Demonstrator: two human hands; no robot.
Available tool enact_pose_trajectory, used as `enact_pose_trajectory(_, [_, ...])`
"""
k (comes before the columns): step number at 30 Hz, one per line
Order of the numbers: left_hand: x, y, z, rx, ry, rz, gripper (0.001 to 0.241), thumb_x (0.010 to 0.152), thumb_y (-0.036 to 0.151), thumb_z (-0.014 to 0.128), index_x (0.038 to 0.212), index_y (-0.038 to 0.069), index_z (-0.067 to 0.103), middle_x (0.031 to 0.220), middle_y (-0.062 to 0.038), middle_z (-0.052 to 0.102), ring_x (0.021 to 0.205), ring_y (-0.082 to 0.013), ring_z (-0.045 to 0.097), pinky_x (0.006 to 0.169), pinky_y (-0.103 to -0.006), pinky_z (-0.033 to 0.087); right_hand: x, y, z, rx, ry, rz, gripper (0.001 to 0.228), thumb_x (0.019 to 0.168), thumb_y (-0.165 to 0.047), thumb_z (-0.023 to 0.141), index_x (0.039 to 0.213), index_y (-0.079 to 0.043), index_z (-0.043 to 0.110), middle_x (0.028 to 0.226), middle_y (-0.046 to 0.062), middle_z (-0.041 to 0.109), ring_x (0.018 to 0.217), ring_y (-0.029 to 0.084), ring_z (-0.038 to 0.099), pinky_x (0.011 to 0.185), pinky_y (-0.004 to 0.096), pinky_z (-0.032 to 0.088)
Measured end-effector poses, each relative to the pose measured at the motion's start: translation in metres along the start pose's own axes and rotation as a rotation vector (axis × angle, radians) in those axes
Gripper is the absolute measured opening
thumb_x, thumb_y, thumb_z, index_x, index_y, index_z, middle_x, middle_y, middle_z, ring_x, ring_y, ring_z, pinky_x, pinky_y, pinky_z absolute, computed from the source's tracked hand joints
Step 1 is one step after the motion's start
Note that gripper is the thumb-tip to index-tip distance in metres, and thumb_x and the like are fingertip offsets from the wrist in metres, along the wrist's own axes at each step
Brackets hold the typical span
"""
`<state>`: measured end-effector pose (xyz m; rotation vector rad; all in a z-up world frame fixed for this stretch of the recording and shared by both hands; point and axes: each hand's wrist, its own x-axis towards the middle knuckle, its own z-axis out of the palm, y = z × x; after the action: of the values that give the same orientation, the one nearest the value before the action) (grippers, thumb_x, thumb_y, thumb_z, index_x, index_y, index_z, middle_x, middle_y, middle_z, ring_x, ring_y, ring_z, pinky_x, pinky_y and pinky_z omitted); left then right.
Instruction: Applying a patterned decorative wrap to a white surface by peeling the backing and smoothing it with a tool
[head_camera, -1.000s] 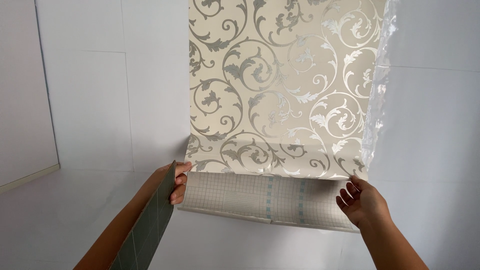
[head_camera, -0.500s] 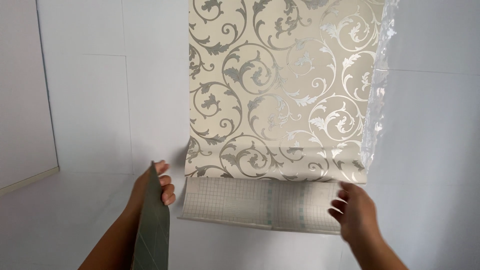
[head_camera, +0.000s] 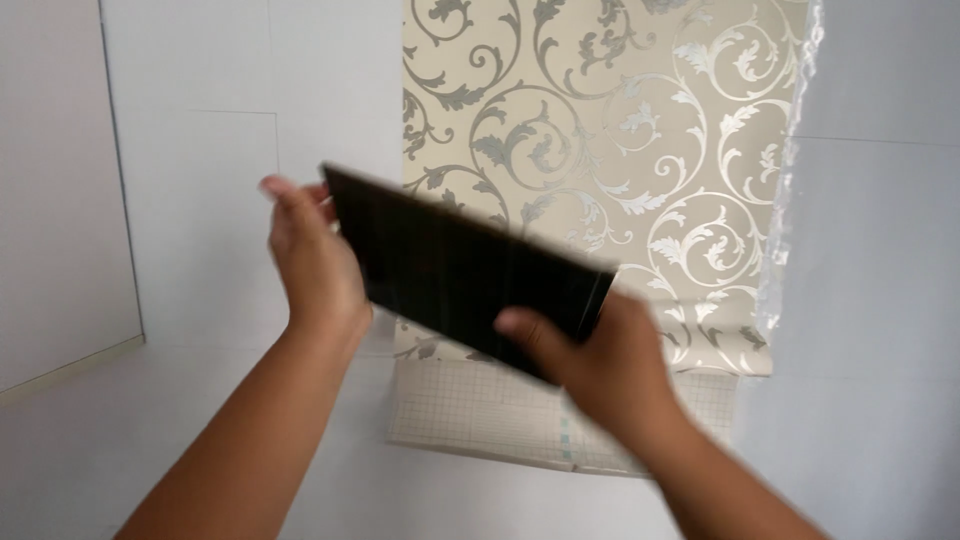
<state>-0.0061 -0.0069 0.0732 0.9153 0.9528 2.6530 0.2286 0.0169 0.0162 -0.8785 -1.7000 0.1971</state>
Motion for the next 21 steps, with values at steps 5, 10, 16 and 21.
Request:
enact_pose_trajectory(5, [0.042,-0.031,-0.010,0.039,-0.645,0.374,0.035,0.110,0.034,0.059,0.136,0.010,0.058,0.125,-0.004,0.068,0.123,-0.0135,0.061,0.112,-0.0389,0.054,0.075,-0.006,0.005,0.057,0.189,-0.198,0.067,0.072,-0.035,0.104,0.114,0.003,0.069,0.099,0.027,0.076,0.100,0.048,0.073,0.083,0.055,0.057])
enact_pose_trajectory(10, [0.084,-0.046,-0.015,0.278,-0.907,0.447,0.059,0.099,-0.001,0.074,0.146,0.009,0.040,0.142,-0.013,0.065,0.132,-0.0213,0.060,0.113,-0.0457,0.054,0.106,-0.001,0.031,0.121,0.168,-0.231,0.076,0.085,-0.014,0.096,0.135,0.000,0.040,0.123,0.031,0.069,0.119,0.058,0.067,0.093,0.065,0.059])
enact_pose_trajectory(16, [0.116,-0.066,0.001,0.678,-0.719,0.508,0.079,0.100,-0.002,0.071,0.163,-0.006,0.024,0.154,-0.029,0.055,0.147,-0.0415,0.053,0.117,-0.0551,0.049,0.128,0.018,0.054,0.054,0.162,-0.184,0.073,0.087,-0.014,0.093,0.131,-0.001,0.036,0.119,0.028,0.066,0.118,0.055,0.069,0.094,0.065,0.058])
enact_pose_trajectory(21, [0.114,-0.066,0.005,0.774,-0.661,0.504,0.071,0.103,0.004,0.070,0.160,-0.006,0.028,0.149,-0.036,0.057,0.135,-0.0503,0.062,0.104,-0.0553,0.058,0.138,0.030,0.058,-0.010,0.155,-0.182,0.073,0.090,-0.022,0.092,0.128,-0.003,0.034,0.114,0.026,0.066,0.114,0.051,0.072,0.094,0.061,0.059])
